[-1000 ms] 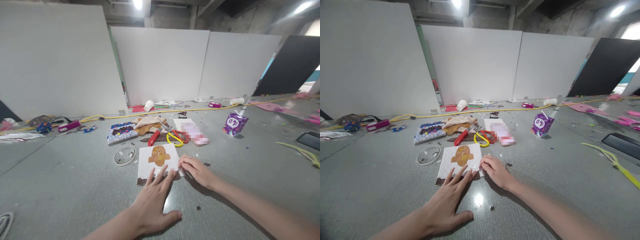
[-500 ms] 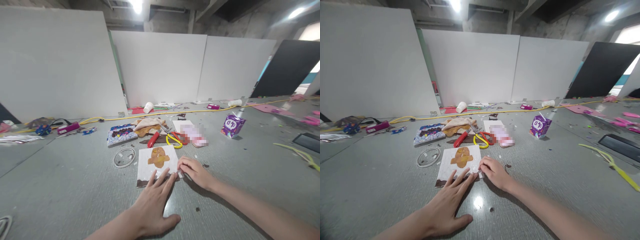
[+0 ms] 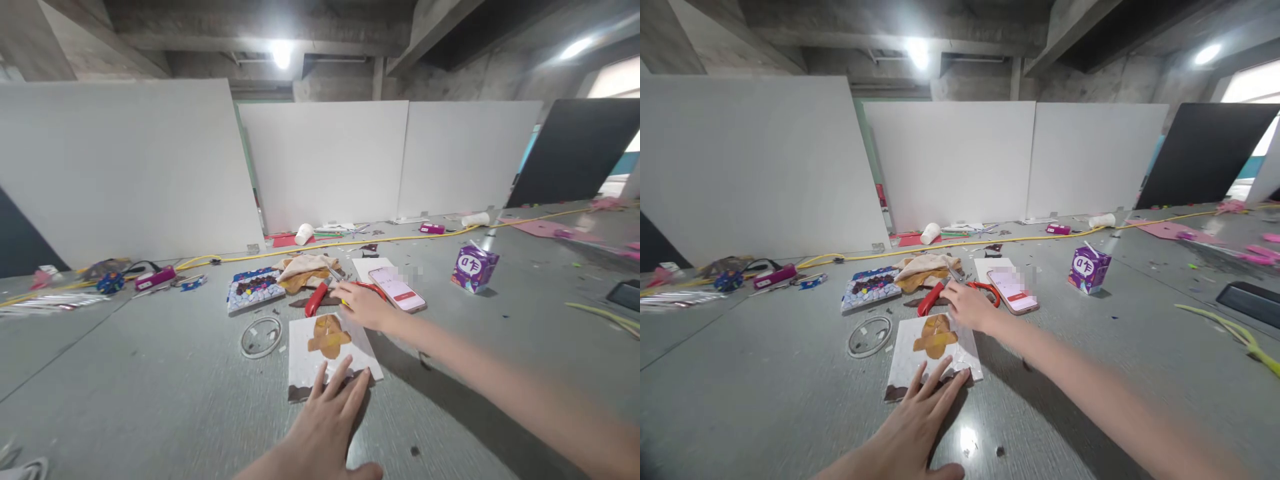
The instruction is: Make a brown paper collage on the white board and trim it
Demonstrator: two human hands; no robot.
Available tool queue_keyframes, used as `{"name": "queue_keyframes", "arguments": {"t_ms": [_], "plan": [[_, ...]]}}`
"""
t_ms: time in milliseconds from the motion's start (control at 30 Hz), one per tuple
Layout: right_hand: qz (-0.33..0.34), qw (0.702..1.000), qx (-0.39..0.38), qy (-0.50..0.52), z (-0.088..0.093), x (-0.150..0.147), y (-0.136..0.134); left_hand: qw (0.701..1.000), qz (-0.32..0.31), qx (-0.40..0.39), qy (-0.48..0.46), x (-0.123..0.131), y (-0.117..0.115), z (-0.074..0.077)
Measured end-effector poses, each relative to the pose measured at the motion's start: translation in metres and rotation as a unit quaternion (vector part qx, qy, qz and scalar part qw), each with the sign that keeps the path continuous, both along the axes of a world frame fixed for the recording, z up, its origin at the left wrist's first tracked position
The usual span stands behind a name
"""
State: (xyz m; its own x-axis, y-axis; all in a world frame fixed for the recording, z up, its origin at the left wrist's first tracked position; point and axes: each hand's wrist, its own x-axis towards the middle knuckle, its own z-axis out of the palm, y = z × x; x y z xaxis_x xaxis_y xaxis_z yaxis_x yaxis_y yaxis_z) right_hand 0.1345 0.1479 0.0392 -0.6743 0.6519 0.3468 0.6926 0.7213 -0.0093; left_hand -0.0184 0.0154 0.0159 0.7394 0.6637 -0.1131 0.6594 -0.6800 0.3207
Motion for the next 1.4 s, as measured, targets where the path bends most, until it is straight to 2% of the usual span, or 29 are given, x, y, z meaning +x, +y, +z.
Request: {"name": "queue_keyframes", "arguments": {"t_ms": [167,300,400,500,600,833,933,967,1033,1100,1133,1200,1267,1300,1400], "plan": [[0.016,0.996,0.031,-0.080,-0.006,-0.042,0.048,1.000,-0.013,-0.006,-0.001,0.000,0.003,-0.002],[0.010,0.991,0.053,-0.119,-0.019,-0.064,0.055,1.000,-0.018,0.007,-0.003,-0.001,0.003,-0.005],[0.016,0.988,0.085,-0.129,-0.021,-0.070,0.052,1.000,-0.023,0.015,-0.006,-0.002,0.002,-0.007],[0.023,0.984,0.126,-0.120,-0.012,-0.070,0.047,0.999,-0.016,0.027,-0.014,-0.002,0.001,-0.009],[0.020,0.982,0.161,-0.095,0.004,-0.066,0.046,0.999,-0.016,0.036,-0.020,-0.002,0.000,-0.008],[-0.057,0.980,0.189,-0.002,0.044,-0.038,0.047,0.997,-0.016,0.062,-0.039,-0.004,-0.005,-0.009],[-0.076,0.977,0.180,0.081,0.051,-0.018,0.032,0.993,0.014,0.098,-0.063,-0.004,-0.006,-0.013],[-0.069,0.971,0.158,0.164,0.051,-0.010,0.024,0.990,0.032,0.113,-0.072,-0.004,-0.006,-0.015],[-0.067,0.935,0.104,0.333,0.047,0.004,0.009,0.985,0.070,0.137,-0.081,-0.004,-0.007,-0.017],[-0.070,0.882,-0.008,0.466,0.040,0.017,-0.007,0.982,0.090,0.146,-0.077,-0.004,-0.008,-0.018],[-0.066,0.840,-0.082,0.532,0.035,0.022,-0.014,0.983,0.091,0.145,-0.072,-0.003,-0.009,-0.017],[-0.050,0.725,-0.194,0.659,0.023,0.032,-0.026,0.985,0.086,0.139,-0.060,-0.002,-0.009,-0.015],[-0.051,0.633,-0.261,0.727,0.010,0.038,-0.037,0.987,0.081,0.133,-0.050,-0.001,-0.009,-0.013],[-0.063,0.607,-0.292,0.736,0.003,0.040,-0.042,0.987,0.079,0.131,-0.047,-0.001,-0.009,-0.012],[-0.084,0.555,-0.410,0.719,-0.015,0.042,-0.056,0.987,0.077,0.133,-0.045,-0.001,-0.009,-0.011]]}}
